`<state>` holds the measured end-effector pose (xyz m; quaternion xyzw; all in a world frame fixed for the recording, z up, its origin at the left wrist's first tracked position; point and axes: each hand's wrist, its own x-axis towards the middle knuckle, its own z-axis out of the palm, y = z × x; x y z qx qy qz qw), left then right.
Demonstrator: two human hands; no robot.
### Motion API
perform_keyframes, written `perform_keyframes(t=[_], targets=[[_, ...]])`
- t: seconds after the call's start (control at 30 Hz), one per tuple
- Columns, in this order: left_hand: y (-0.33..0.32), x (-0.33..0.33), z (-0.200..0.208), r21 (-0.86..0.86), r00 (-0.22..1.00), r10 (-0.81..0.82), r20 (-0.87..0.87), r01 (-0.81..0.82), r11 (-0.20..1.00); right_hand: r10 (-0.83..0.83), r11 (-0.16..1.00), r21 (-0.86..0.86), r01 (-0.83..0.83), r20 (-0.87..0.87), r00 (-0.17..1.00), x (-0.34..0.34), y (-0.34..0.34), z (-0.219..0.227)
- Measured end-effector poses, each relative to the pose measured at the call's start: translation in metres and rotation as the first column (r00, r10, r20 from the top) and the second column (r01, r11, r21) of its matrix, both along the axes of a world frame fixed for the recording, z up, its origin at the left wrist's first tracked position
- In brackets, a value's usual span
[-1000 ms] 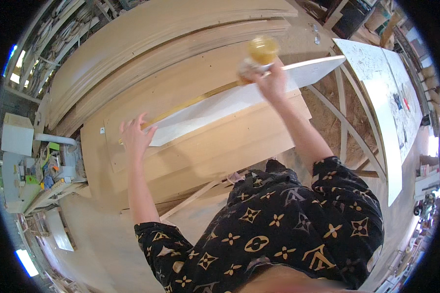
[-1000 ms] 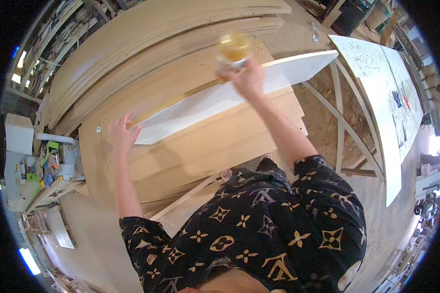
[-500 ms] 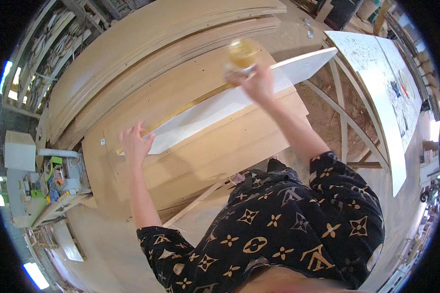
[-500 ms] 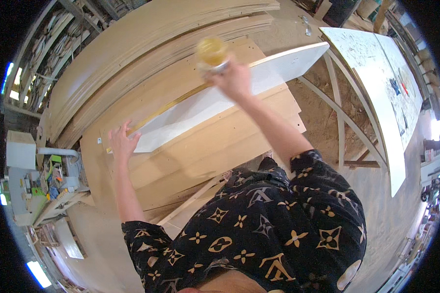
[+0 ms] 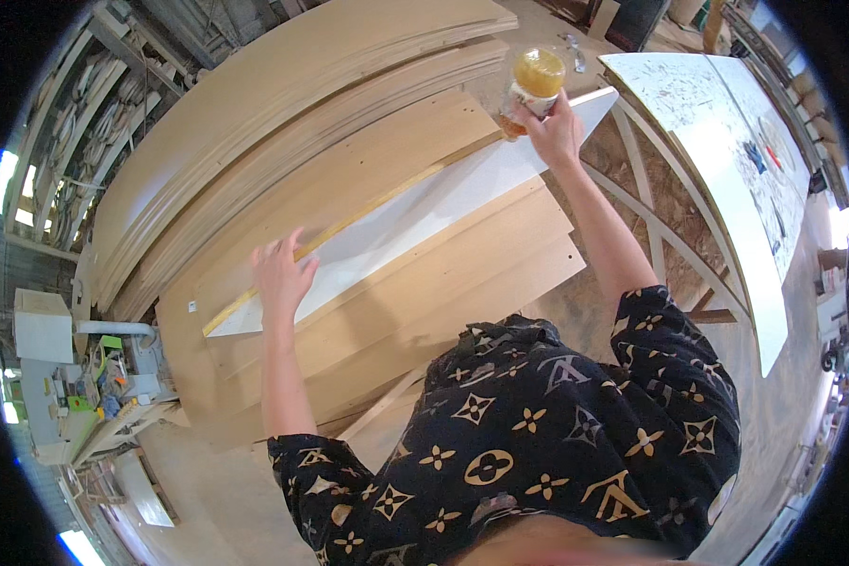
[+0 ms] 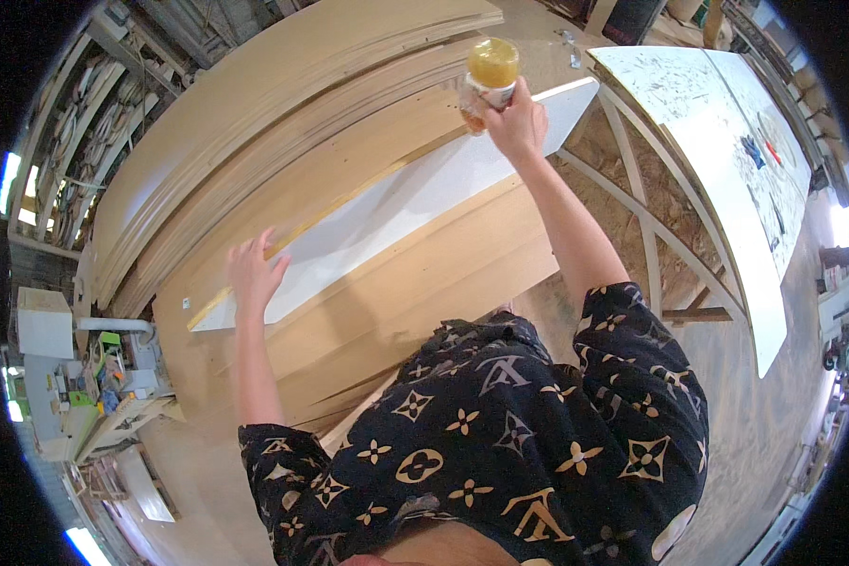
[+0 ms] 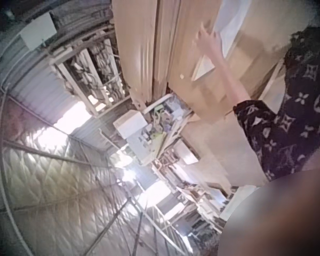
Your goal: The person applies a yellow adhesive from a squeeze bottle along the edges of white rectangular boards. They handle the boards one at a time, applying glue to the edges and then placing them on a workbench.
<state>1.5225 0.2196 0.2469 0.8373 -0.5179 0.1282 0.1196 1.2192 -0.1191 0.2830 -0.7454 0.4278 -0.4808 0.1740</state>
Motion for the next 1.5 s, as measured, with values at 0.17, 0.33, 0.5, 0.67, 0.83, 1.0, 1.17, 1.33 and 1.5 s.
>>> perform_keyframes(t=[0.17, 0.33, 0.5, 0.67, 0.83, 1.0, 1.17, 1.33, 1.5], targets=[[-0.005, -0.006, 0.006, -0.032, 0.999, -0.028, 0.025, 0.029, 0.999, 0.283, 0.959, -0.047, -0.280, 0.137, 0.949, 0.054, 0.066, -0.005], [0.000, -0.009, 0.015, -0.015, 1.000, 0.004, 0.022, -0.003, 1.000, 0.364, 0.927, -0.128, -0.353, 0.071, 0.929, 0.075, 0.074, -0.006], [0.006, -0.006, 0.010, -0.049, 0.999, 0.006, -0.046, -0.008, 0.999, -0.075, 0.997, 0.032, 0.074, 0.042, 0.996, 0.017, 0.008, 0.026], [0.008, -0.004, 0.008, -0.044, 0.999, 0.016, -0.032, -0.017, 0.999, 0.261, 0.962, 0.035, -0.270, 0.164, 0.951, 0.038, 0.062, 0.008], [0.006, -0.002, 0.007, -0.028, 0.999, 0.027, -0.026, -0.028, 0.999, 0.278, 0.907, -0.310, -0.284, -0.064, 0.958, 0.077, 0.096, -0.010], [0.009, -0.002, 0.004, -0.043, 0.998, 0.048, -0.042, -0.050, 0.998, -0.091, 0.995, 0.050, 0.090, 0.034, 0.995, 0.003, 0.005, 0.023], [0.015, -0.002, 0.007, -0.072, 1.000, 0.015, -0.013, -0.016, 0.997, 0.123, 0.992, -0.033, -0.121, 0.081, 0.989, 0.021, 0.034, 0.014], [0.008, -0.004, 0.008, -0.022, 0.998, 0.055, -0.032, -0.056, 0.998, 0.514, 0.833, -0.194, -0.519, -0.079, 0.854, 0.124, 0.156, -0.009], [0.002, -0.005, 0.009, 0.026, 0.995, 0.099, -0.002, -0.099, 0.995, 0.671, 0.735, -0.142, -0.663, 0.020, 0.741, 0.161, 0.180, 0.000]])
